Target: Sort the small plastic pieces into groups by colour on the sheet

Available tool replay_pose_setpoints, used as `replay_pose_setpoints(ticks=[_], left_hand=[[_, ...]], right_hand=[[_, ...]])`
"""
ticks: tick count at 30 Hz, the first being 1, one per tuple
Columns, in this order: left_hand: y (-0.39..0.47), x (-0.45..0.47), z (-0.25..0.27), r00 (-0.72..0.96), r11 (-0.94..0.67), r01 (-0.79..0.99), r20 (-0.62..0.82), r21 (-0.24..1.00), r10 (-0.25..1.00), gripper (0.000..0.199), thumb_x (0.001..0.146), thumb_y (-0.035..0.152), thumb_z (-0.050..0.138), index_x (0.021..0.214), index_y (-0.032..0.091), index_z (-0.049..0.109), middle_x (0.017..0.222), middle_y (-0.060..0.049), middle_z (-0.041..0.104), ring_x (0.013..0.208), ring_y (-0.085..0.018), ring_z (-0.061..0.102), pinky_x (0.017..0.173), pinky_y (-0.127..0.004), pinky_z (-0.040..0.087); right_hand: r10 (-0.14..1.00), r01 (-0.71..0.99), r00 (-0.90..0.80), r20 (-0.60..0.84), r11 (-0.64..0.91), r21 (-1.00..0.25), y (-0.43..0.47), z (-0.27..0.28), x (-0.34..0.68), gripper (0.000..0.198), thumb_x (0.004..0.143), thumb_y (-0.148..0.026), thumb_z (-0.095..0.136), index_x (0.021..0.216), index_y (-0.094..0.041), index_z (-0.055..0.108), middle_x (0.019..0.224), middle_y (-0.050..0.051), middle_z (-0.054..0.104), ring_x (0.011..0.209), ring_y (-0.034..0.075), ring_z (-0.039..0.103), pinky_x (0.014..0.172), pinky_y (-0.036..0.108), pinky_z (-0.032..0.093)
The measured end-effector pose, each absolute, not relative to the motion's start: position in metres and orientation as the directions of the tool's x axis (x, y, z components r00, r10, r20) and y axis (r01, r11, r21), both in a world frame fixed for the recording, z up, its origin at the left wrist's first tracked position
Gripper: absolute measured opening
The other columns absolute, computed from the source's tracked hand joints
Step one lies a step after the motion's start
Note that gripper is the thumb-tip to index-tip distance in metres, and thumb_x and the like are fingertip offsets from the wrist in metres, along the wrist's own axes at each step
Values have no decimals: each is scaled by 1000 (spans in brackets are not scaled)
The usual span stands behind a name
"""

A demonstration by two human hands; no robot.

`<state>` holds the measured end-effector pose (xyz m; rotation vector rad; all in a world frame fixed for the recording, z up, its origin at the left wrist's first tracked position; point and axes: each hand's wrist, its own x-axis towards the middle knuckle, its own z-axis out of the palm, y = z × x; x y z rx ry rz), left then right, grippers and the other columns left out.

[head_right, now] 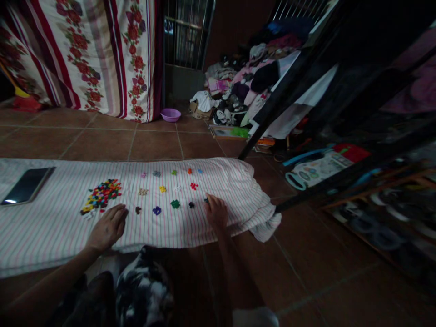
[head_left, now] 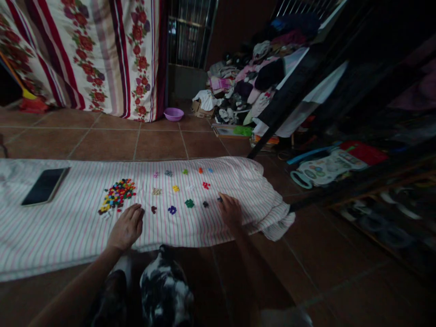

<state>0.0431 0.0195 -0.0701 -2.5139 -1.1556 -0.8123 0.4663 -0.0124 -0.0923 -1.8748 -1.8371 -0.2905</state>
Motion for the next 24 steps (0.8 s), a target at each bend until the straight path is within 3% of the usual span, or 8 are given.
replay_pose_setpoints(ticks=[9,20,24], left_hand=[[19,43,-72,505,-640,766,564,56,654,23,86,13,46,108,14,54,109,-13,61,111,-25,54,96,-43,49],[19,43,-69,514,-642,766,586,15,627,23,86,13,46,107,13,53,107,-13,61,110,-25,55,94,-42,52],[19,44,-70,514,-646,763,583,24,629,23,86,13,46,107,12,53,107,-14,61,110,-25,55,94,-42,52]], right_hand=[[850,953,62,523,105,-285,-10,-99,470,28,96,-31,42,107,-18,65,109,9,66,103,21,55,93,36,41],[857,957,-1,516,151,-249,-11,-97,470,33,95,-24,39,116,-21,65,115,9,64,108,22,53,94,40,43],[849,950,-22,529,183,-253,-9,-98,469,32,95,-27,39,111,-19,66,115,10,65,108,23,53,93,40,44]])
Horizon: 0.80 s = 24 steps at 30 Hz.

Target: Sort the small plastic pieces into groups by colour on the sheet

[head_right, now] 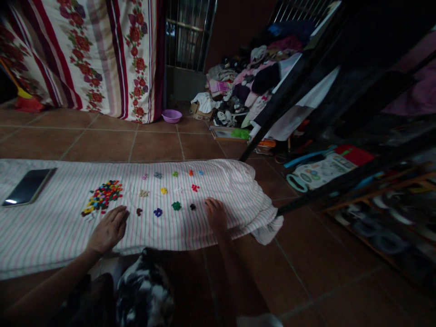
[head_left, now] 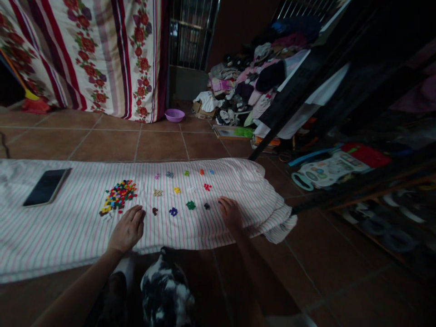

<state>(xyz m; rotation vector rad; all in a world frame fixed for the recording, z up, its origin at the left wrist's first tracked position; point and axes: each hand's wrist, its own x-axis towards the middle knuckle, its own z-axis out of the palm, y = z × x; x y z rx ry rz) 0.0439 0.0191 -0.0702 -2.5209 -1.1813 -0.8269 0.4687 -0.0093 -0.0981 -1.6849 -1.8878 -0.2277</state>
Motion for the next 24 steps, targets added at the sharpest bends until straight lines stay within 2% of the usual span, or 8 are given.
replay_pose_setpoints(ticks=[8,16,24], left_hand=[[19,43,-70,522,-659,752,596,16,610,24,84,11,47,108,11,54,108,-14,61,111,-26,54,94,-42,51],[19,45,-71,496,-632,773,574,50,652,24,86,13,45,107,13,54,110,-14,61,111,-25,55,95,-42,51],[20,43,-74,485,-636,766,564,96,669,25,85,13,44,108,14,56,110,-14,62,114,-25,54,96,-43,50]], right_hand=[[838,947,20,545,160,-280,-9,-96,465,31,96,-31,39,101,-19,68,106,10,68,102,23,57,90,40,46],[861,934,-10,509,189,-302,-10,-91,462,28,96,-30,42,97,-18,67,104,10,68,102,22,57,92,37,45],[855,900,50,516,185,-394,-9,-89,464,25,92,-33,45,99,-20,66,98,9,69,95,23,60,88,41,48]])
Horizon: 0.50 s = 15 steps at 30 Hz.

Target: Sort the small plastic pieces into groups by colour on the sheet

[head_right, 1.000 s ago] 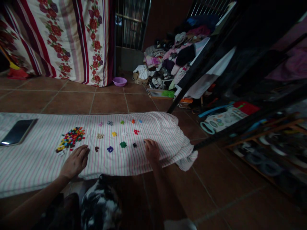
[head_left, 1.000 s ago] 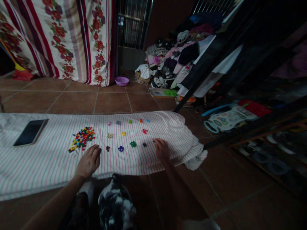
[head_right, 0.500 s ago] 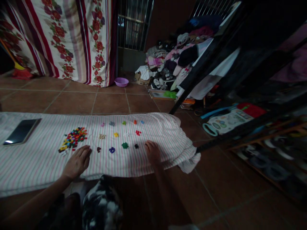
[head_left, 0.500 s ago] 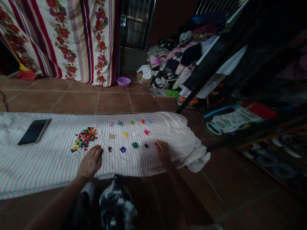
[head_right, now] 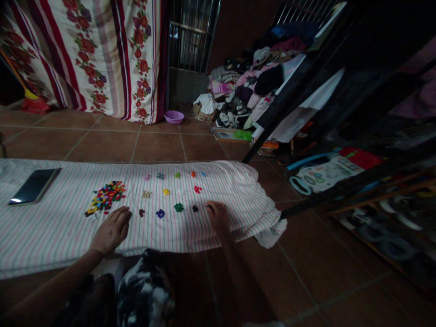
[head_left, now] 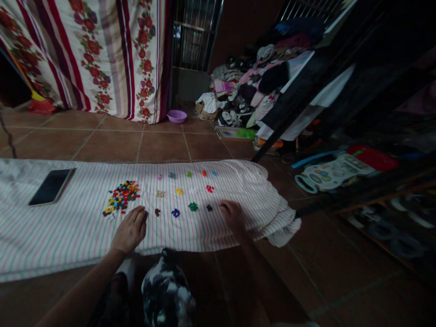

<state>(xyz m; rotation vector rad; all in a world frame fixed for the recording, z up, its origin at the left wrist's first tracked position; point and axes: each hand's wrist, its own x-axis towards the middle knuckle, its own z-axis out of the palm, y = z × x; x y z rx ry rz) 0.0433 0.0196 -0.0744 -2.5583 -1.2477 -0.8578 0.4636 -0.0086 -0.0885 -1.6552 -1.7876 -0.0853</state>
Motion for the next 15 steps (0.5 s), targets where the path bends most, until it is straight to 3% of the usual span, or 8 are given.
replay_pose_setpoints(ticks=[15], left_hand=[[19,44,-75,481,-635,765,563,106,673,25,87,14,44,110,15,54,110,-13,61,114,-24,53,97,-43,50]], right_hand=[[830,880,79,553,203,-430,-4,-97,467,33,90,-40,47,106,-19,67,102,11,70,96,25,63,88,43,51]])
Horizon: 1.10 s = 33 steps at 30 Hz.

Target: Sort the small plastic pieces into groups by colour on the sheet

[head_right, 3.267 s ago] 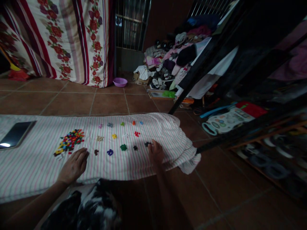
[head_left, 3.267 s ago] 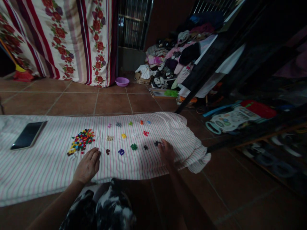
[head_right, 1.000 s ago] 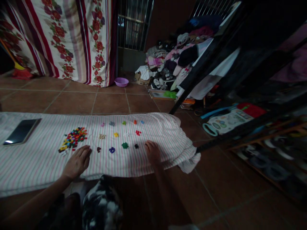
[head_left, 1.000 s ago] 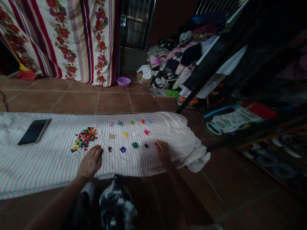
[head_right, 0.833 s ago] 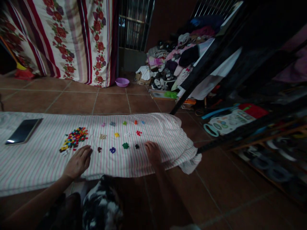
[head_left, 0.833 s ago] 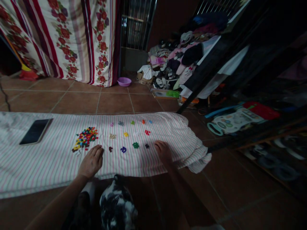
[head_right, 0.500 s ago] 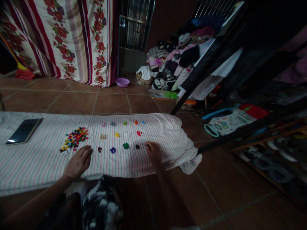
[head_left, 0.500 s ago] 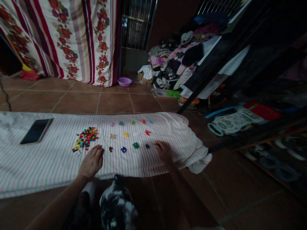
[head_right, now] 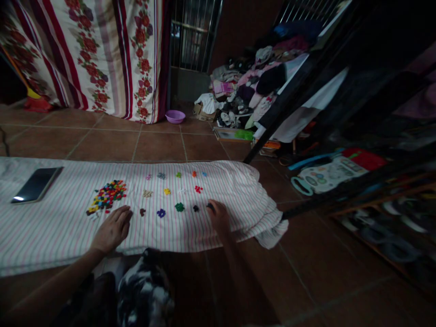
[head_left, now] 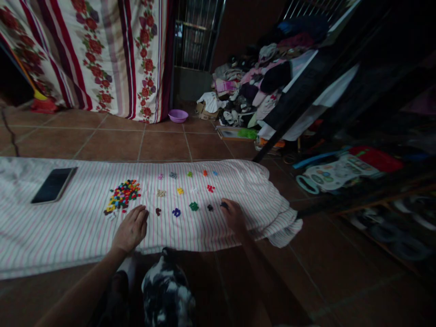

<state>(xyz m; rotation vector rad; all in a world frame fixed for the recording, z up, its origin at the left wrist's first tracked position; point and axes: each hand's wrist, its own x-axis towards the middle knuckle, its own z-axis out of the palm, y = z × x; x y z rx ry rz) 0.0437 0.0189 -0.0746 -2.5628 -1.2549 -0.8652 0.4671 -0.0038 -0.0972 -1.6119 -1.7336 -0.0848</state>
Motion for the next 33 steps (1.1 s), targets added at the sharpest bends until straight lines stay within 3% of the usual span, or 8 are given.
replay_pose_setpoints(ticks=[11,20,25,29,33], left_hand=[[19,43,-77,459,-624,766,550,152,698,27,85,14,43,109,15,56,113,-14,61,116,-25,53,99,-44,50],[18,46,-72,421,-602,777,559,184,714,27,87,12,41,110,14,54,112,-15,60,115,-25,53,98,-44,50],[17,47,-73,390,-593,775,572,219,722,29,88,13,40,114,15,51,109,-14,60,115,-26,53,98,-47,50],[18,47,-75,383,-600,764,582,235,717,32,87,13,39,117,16,51,110,-14,59,117,-26,52,98,-48,50],[18,47,-75,377,-589,769,568,247,731,31,86,13,39,114,16,52,108,-14,59,116,-26,52,98,-48,49]], right_hand=[[788,863,57,612,269,-427,-14,-66,426,35,96,-30,36,108,-20,67,110,12,68,107,23,61,96,43,49],[881,739,-280,380,451,-500,-18,-44,282,34,94,-15,40,115,-25,65,117,5,66,110,17,57,94,33,49],[892,812,-398,212,451,-372,0,-25,230,29,94,-16,47,117,-26,60,120,4,61,108,18,52,92,33,44],[894,861,-436,105,449,-241,16,-25,214,22,90,-12,48,106,-19,62,108,8,61,100,22,50,85,34,43],[906,877,-419,55,420,-232,21,-30,210,20,89,-9,47,100,-18,63,98,8,60,95,22,49,82,34,42]])
